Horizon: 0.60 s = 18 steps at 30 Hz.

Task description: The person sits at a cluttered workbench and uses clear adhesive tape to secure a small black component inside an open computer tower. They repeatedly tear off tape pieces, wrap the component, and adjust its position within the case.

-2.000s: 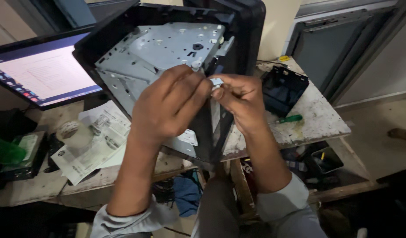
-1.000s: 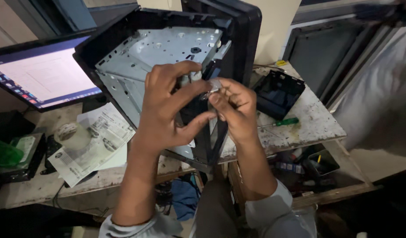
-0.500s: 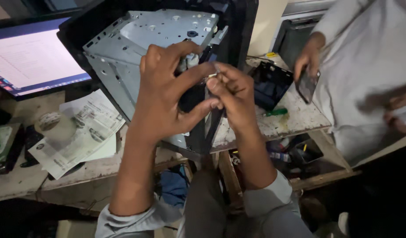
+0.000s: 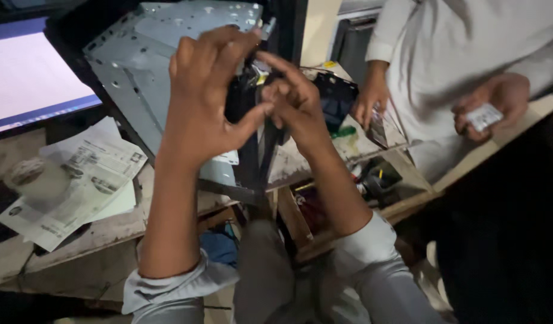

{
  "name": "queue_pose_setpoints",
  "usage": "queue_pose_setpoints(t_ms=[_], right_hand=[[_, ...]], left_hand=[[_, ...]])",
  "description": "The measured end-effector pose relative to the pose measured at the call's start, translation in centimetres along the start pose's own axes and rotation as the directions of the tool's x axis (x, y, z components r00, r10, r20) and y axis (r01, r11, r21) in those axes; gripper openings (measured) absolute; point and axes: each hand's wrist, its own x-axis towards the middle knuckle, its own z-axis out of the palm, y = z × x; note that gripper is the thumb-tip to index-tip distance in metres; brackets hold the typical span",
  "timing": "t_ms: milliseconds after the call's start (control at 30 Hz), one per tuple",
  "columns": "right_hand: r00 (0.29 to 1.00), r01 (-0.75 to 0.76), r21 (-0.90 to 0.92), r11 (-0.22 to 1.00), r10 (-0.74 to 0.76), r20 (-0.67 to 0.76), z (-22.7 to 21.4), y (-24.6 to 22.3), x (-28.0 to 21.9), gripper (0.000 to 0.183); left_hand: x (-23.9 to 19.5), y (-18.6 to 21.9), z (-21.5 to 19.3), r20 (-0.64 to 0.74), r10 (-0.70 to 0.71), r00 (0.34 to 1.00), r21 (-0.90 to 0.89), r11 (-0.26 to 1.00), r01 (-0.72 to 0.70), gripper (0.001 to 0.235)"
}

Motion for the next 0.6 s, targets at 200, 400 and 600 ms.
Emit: queue_pose_setpoints(t_ms=[200, 400, 600], right_hand=[[0.999, -0.033, -0.309, 0.95, 0.019, -0.048, -4.1, 0.4, -6.8, 0.061], [0.951, -0.289, -0.711, 0.641, 0.105, -0.292, -8.4, 5.7, -16.3, 0.056], [0.942, -0.295, -0.853, 0.431, 0.284, -0.182, -11.8, 13.3, -22.8, 0.082]], left_hand=[[-1.0, -1.5, 0.6, -0.019, 0.058, 0.998, -0.017, 0.998, -0.058, 0.075], [-1.9, -2.5, 2.1, -0.069, 0.05, 0.996, 0.023, 0.999, -0.049, 0.076], [-2.1, -2.5, 2.8, -0.105, 0.03, 0.994, -0.001, 1.0, -0.03, 0.068]])
